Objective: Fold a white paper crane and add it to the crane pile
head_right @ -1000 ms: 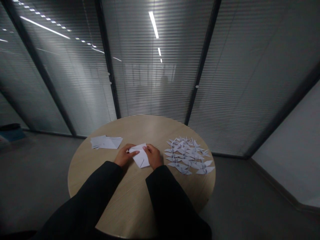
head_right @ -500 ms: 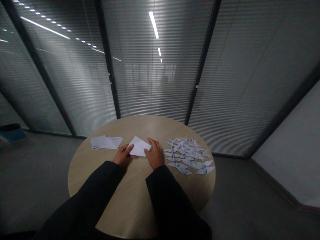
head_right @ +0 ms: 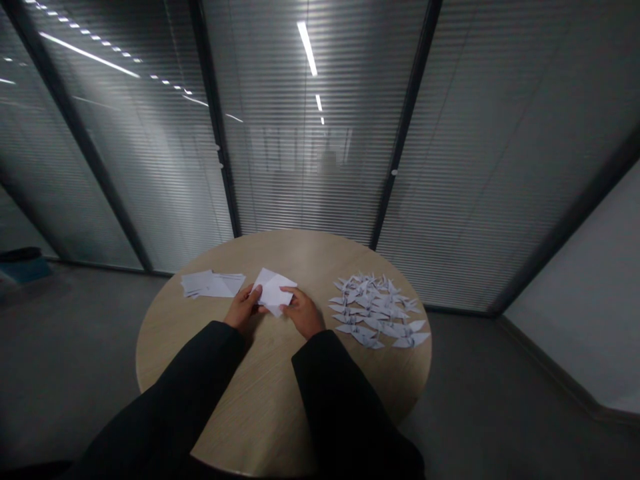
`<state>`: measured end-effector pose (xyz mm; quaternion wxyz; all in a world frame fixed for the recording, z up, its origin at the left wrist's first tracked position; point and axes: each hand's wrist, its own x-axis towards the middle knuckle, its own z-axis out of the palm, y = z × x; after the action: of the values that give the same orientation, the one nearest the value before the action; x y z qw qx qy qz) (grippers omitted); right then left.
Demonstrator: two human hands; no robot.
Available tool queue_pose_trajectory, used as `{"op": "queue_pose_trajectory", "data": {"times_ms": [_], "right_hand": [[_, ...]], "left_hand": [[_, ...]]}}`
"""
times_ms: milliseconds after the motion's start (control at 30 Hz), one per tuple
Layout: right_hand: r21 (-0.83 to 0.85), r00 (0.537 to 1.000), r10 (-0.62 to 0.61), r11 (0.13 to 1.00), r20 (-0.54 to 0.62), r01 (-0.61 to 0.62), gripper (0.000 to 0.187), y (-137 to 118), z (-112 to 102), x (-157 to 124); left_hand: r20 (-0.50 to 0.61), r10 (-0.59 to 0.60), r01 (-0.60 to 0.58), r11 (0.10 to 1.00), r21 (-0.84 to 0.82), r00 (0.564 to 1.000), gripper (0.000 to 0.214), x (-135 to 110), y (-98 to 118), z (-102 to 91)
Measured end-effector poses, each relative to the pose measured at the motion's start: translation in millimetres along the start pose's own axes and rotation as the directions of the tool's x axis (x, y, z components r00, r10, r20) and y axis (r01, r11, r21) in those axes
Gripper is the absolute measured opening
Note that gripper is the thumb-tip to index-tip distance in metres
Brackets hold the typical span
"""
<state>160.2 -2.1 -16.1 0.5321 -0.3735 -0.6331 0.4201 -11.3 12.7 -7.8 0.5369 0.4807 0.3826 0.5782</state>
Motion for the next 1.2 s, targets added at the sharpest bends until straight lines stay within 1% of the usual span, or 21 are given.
{"op": "queue_pose_trajectory", "data": {"times_ms": [67,133,333,467,567,667,767,933,1100,1200], "right_hand": [[0.047,1.0,0.029,0.998,0.007,-0.029,0.046,1.0,-0.2,0.2],[0.065,1.0,0.024,0.998,-0.014,-0.023,0.048,1.2,-0.8,0.4],[0.046,0.991,-0.026,0.998,-0.129,0.032,0.057,-0.4,-4.4,2.4],[0.013,0.972,-0.035,0.999,-0.23,0.039,0.064,0.1,-5.7,2.9],[-0.011,0.96,-0.052,0.999,-0.274,0.051,0.065,0.1,-5.7,2.7],[-0.021,0.95,-0.064,0.998,-0.307,0.06,0.063,-0.9,-5.6,2.9],[0.005,0.938,-0.068,0.997,-0.339,0.074,0.059,-2.4,-5.8,3.2],[0.05,0.932,-0.062,0.995,-0.358,0.086,0.048,-3.6,-6.3,3.3],[0.101,0.928,-0.052,0.99,-0.37,0.095,0.041,-2.1,-7.5,4.8],[0.07,0.929,-0.08,0.991,-0.361,0.112,0.029,-0.6,-8.2,5.6]], "left_hand": [[-0.029,0.017,-0.016,1.0,0.007,0.999,0.048,1.1,-1.3,-0.9],[-0.044,0.025,-0.025,1.0,0.009,0.999,0.049,1.7,-1.7,-1.3],[-0.042,-0.026,0.025,0.999,-0.027,0.999,0.051,1.7,0.7,0.6],[-0.027,-0.048,0.046,0.998,-0.053,0.998,0.051,1.2,1.0,1.2],[-0.014,-0.049,0.048,0.998,-0.051,0.999,0.049,1.3,-0.3,0.6],[-0.013,-0.032,0.031,0.998,-0.052,0.999,0.047,2.0,-2.3,0.2],[-0.007,-0.024,0.023,0.998,-0.061,1.0,0.044,2.9,-3.9,0.3],[0.013,-0.027,0.028,0.998,-0.064,1.0,0.044,2.5,-4.0,0.2],[0.047,-0.027,0.03,0.997,-0.076,0.999,0.051,-1.2,0.1,3.0],[0.081,-0.028,0.034,0.996,-0.078,0.996,0.059,-2.2,2.2,4.3]]}}
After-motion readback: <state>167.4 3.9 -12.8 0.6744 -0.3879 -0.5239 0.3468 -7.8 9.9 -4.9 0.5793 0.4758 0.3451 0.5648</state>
